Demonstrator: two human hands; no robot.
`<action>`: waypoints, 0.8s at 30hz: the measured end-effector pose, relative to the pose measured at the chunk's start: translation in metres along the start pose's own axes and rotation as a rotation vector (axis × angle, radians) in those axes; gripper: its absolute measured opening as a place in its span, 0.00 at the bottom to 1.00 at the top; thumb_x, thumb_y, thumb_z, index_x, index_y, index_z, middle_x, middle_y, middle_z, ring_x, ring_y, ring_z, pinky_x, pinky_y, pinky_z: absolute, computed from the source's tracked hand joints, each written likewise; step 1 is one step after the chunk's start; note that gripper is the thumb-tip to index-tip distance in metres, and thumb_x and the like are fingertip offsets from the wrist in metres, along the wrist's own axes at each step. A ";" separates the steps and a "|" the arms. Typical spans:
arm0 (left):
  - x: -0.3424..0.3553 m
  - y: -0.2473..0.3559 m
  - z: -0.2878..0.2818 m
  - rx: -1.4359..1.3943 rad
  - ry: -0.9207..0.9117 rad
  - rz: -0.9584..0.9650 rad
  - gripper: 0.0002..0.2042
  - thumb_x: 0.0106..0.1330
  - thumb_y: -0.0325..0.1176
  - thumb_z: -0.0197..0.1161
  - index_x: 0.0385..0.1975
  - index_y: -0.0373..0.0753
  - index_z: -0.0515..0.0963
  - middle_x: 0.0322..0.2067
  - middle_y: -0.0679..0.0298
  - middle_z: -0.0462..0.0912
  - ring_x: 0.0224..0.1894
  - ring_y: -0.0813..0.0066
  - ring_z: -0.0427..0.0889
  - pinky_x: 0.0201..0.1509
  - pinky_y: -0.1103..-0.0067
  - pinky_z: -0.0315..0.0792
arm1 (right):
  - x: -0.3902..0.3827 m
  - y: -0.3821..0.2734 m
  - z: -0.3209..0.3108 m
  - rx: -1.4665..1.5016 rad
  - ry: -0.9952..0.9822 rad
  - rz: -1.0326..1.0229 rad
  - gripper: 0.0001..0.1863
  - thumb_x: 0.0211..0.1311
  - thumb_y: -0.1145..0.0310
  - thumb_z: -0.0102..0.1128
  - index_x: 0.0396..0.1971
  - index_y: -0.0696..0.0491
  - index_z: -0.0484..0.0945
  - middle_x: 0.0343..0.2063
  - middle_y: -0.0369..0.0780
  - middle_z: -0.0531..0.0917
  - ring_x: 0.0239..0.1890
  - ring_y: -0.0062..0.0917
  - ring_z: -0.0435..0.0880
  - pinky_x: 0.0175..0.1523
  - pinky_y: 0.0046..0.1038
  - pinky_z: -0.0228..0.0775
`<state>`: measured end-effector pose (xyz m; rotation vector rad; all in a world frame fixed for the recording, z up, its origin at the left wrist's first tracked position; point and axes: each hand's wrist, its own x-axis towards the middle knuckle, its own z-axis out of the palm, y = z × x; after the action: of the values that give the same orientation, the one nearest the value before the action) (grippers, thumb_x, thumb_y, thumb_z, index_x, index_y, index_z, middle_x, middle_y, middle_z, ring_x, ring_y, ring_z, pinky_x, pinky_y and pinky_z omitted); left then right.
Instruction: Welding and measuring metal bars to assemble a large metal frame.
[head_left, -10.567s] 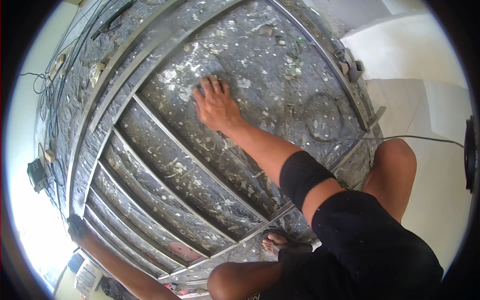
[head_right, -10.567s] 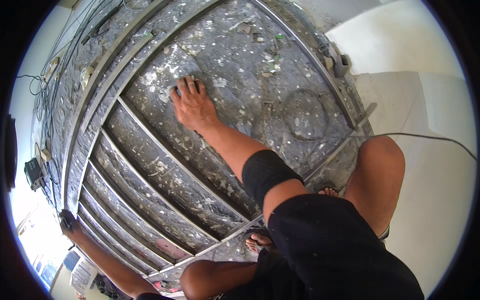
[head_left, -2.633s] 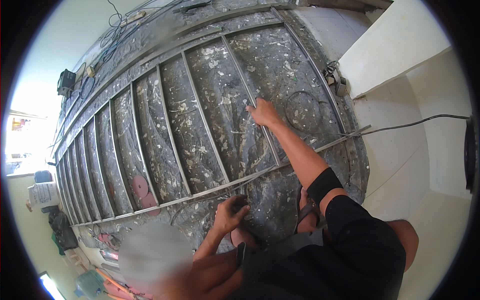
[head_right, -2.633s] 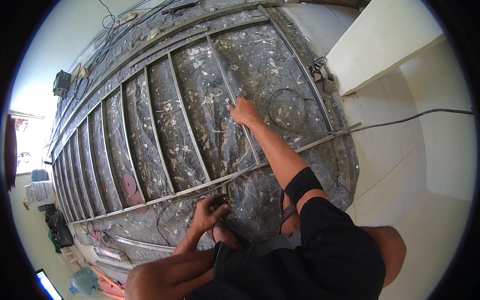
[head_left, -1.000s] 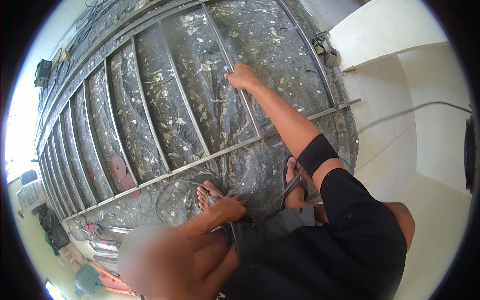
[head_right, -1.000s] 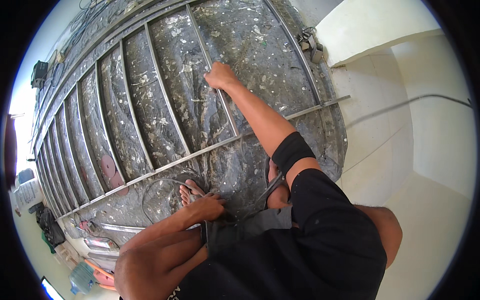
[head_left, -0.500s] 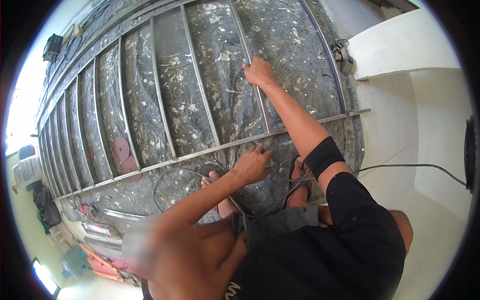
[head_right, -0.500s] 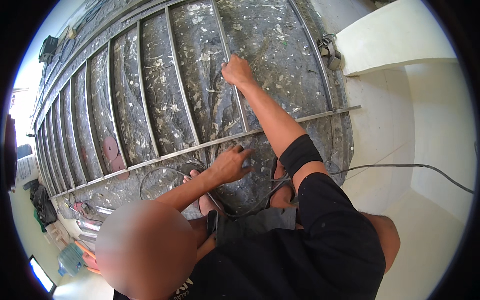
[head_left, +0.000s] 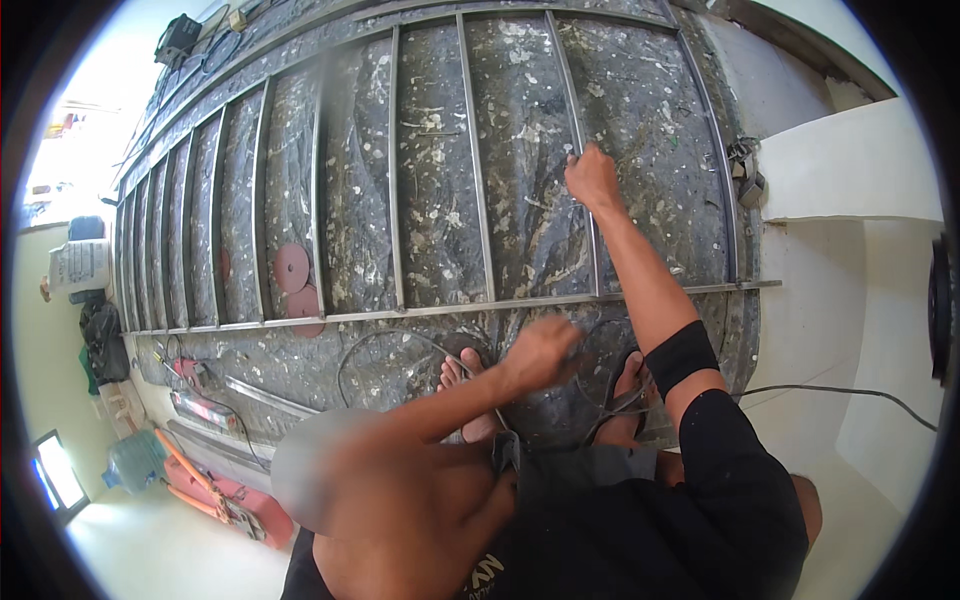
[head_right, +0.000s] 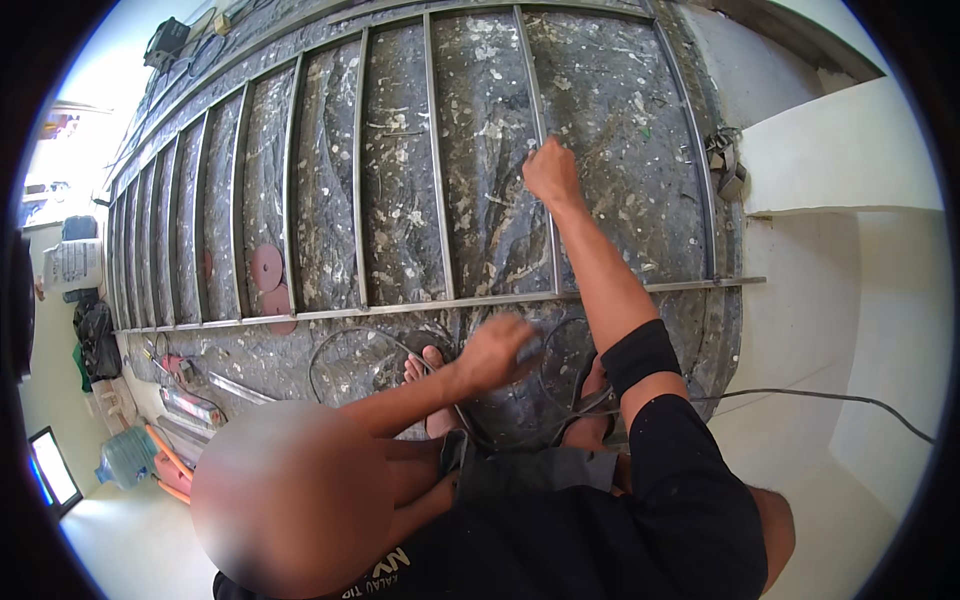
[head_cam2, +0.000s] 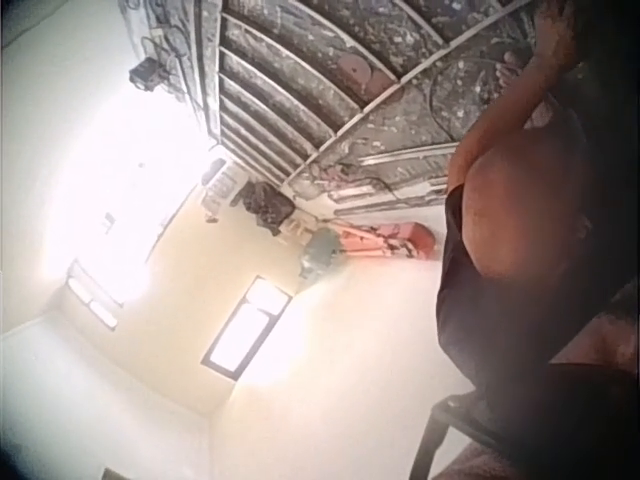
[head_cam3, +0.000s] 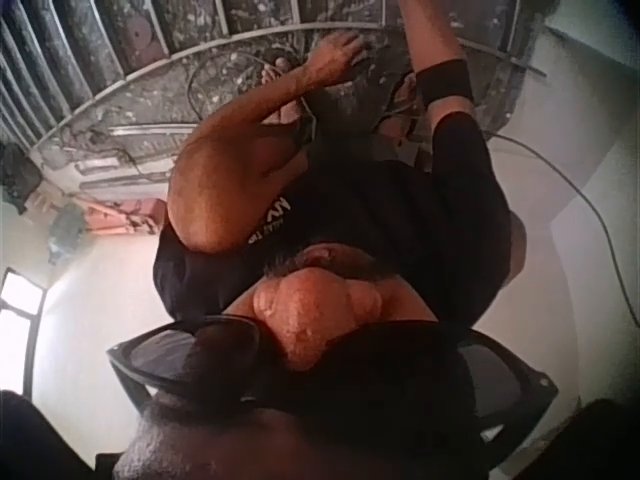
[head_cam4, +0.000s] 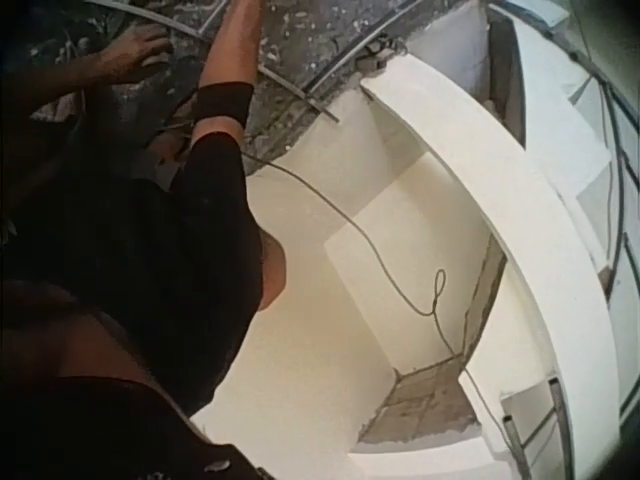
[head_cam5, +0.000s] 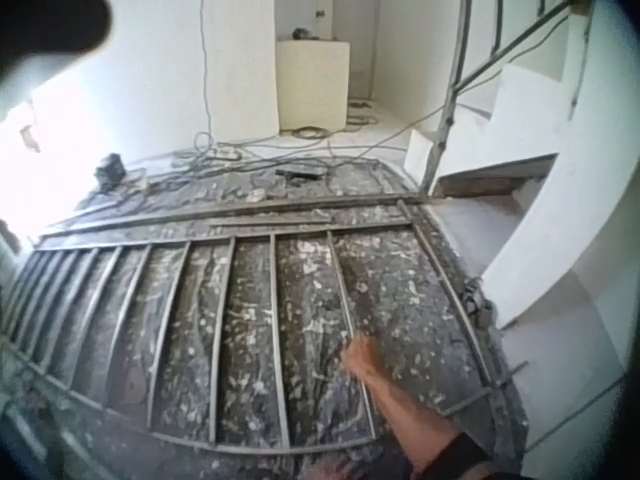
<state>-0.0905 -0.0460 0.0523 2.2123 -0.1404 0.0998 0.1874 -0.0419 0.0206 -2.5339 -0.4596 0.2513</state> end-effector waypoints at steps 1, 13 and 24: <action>0.014 -0.007 -0.006 0.049 0.142 -0.064 0.17 0.58 0.41 0.66 0.39 0.34 0.75 0.34 0.51 0.75 0.39 0.51 0.76 0.43 0.63 0.72 | 0.001 -0.001 0.000 -0.009 -0.006 -0.012 0.14 0.60 0.68 0.57 0.34 0.66 0.76 0.31 0.63 0.81 0.38 0.56 0.82 0.46 0.48 0.76; 0.039 -0.045 -0.002 0.158 -0.034 -0.067 0.19 0.59 0.46 0.67 0.38 0.35 0.79 0.35 0.54 0.77 0.42 0.55 0.76 0.48 0.67 0.74 | 0.001 0.011 -0.006 0.030 0.022 0.017 0.14 0.60 0.68 0.57 0.36 0.66 0.74 0.29 0.62 0.81 0.37 0.56 0.82 0.44 0.49 0.75; 0.042 -0.048 -0.003 0.132 -0.033 -0.059 0.17 0.57 0.44 0.68 0.38 0.35 0.80 0.34 0.55 0.77 0.42 0.56 0.77 0.48 0.67 0.74 | 0.002 0.008 -0.005 0.058 0.011 0.041 0.14 0.60 0.68 0.57 0.36 0.66 0.73 0.30 0.62 0.81 0.37 0.56 0.82 0.44 0.49 0.76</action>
<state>-0.0424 -0.0174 0.0214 2.3489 -0.0895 0.0406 0.1927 -0.0501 0.0206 -2.4884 -0.3911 0.2616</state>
